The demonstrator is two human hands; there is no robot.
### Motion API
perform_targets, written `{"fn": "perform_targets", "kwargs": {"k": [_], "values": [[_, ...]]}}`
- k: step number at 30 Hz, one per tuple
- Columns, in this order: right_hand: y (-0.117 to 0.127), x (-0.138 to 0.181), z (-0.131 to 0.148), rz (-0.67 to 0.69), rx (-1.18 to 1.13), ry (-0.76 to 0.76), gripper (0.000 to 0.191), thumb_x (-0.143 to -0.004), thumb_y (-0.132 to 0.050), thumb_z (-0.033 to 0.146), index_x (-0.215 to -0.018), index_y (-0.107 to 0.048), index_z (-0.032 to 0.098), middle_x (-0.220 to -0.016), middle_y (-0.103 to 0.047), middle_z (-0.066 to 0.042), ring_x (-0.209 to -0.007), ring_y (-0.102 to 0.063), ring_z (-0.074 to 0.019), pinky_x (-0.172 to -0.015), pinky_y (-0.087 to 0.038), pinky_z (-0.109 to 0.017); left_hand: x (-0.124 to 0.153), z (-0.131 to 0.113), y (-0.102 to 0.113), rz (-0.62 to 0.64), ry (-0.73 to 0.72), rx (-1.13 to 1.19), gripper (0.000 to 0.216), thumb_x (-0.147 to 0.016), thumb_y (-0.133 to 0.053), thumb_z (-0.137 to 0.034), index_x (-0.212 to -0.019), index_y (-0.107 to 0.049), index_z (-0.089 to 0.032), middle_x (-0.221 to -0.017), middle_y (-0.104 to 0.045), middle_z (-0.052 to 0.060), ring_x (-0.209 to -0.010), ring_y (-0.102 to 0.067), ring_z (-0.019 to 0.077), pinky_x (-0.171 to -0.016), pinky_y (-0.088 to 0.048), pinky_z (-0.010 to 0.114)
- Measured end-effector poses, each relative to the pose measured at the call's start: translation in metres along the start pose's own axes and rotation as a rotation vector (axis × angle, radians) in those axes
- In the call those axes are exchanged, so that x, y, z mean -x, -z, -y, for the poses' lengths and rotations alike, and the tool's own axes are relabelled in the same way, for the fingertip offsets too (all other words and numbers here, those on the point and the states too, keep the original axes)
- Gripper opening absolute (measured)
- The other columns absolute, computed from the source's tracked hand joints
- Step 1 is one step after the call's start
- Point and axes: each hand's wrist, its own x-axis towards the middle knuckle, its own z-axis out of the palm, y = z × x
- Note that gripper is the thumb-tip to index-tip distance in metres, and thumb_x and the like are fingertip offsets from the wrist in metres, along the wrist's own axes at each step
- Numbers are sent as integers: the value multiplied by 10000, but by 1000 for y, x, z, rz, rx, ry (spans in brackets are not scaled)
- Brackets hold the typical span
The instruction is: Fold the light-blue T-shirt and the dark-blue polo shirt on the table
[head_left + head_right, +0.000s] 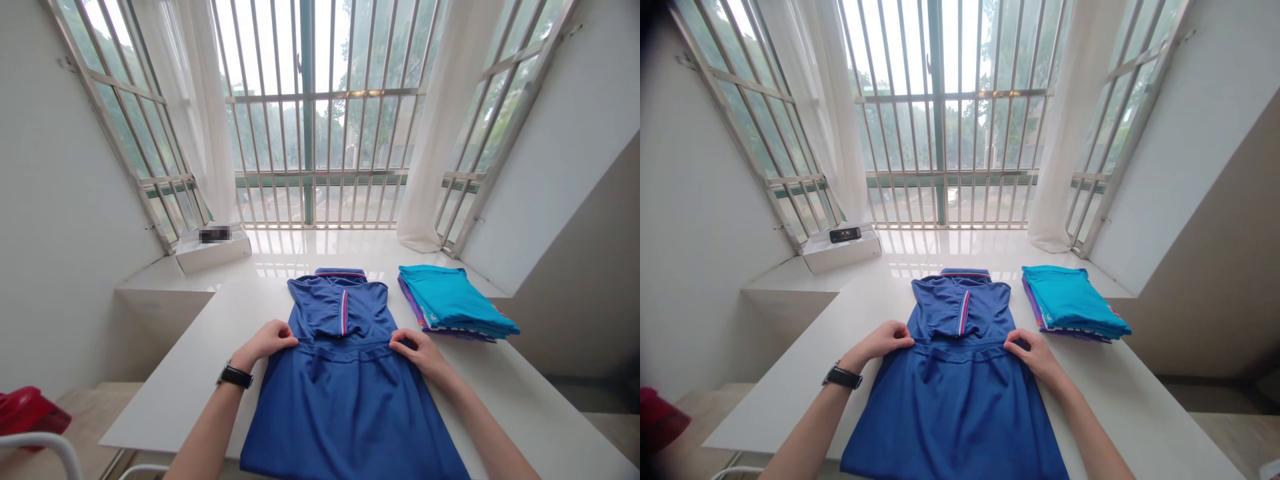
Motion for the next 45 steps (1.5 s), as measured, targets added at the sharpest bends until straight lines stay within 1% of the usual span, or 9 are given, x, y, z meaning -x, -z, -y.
{"fn": "perform_targets", "kwargs": {"k": [4, 9, 16, 20, 25, 28, 32, 39, 45], "values": [[1, 3, -2, -60, 13, -44, 442, -744, -692, 653, -783, -724, 214, -766, -711, -24, -696, -621, -204, -639, -485, -299, 1, 7, 4, 61, -23, 72, 422, -736, -656, -566, -693, -629, -147, -621, -553, -19, -602, -466, 139, -573, -341, 257], [6, 5, 5, -114, -65, -60, 486, -679, -736, 680, -752, -731, 199, -745, -714, -51, -721, -634, -221, -671, -503, -315, 9, 9, 11, 84, -47, 175, 450, -734, -685, -595, -737, -639, -147, -647, -552, -19, -624, -462, 139, -594, -347, 258], [21, 12, 20, -152, -283, -145, 498, -566, -838, 638, -705, -702, 179, -655, -660, -22, -633, -580, -167, -619, -482, -286, 28, 3, 21, 47, -33, 352, 482, -753, -683, -628, -745, -616, -151, -676, -568, -15, -657, -489, 141, -627, -368, 244], [26, 11, 20, -234, -392, -162, 504, -541, -852, 638, -679, -687, 183, -641, -646, -9, -620, -579, -158, -611, -476, -278, 21, 3, 14, -57, -50, 425, 459, -772, -668, -611, -760, -607, -156, -681, -586, -12, -649, -510, 140, -620, -381, 240], [20, 3, 2, -180, -145, -167, 483, -614, -793, 647, -783, -728, 198, -776, -738, -61, -759, -669, -241, -735, -516, -339, 8, 14, -2, -221, -57, 112, 357, -816, -616, -533, -796, -674, -181, -748, -678, 22, -719, -604, 190, -674, -439, 273], [17, 3, -7, -126, 86, -122, 420, -714, -713, 622, -800, -734, 212, -810, -753, -65, -804, -683, -259, -791, -505, -358, 9, 17, -4, -206, -89, -35, 306, -869, -553, -470, -837, -705, -206, -805, -716, 25, -771, -636, 200, -728, -456, 279], [18, 6, -11, -83, 233, -78, 341, -817, -626, 548, -810, -723, 222, -828, -757, -53, -810, -685, -246, -775, -492, -332, 15, 15, 3, -175, -112, -82, 310, -870, -545, -463, -844, -725, -212, -861, -735, 35, -799, -642, 203, -746, -464, 276], [20, 7, -9, -68, 370, -40, 360, -879, -549, 529, -757, -695, 223, -802, -749, -51, -775, -673, -234, -744, -473, -310, 19, 18, 11, -148, -106, -135, 362, -879, -526, -491, -846, -749, -207, -856, -723, 50, -766, -629, 203, -737, -471, 289], [20, 10, -7, -56, 488, -113, 382, -889, -521, 581, -827, -690, 244, -867, -754, -55, -844, -691, -258, -755, -470, -315, 23, 14, 8, -181, -84, -273, 335, -903, -524, -497, -937, -717, -226, -893, -704, 44, -803, -641, 198, -748, -459, 287]]}}
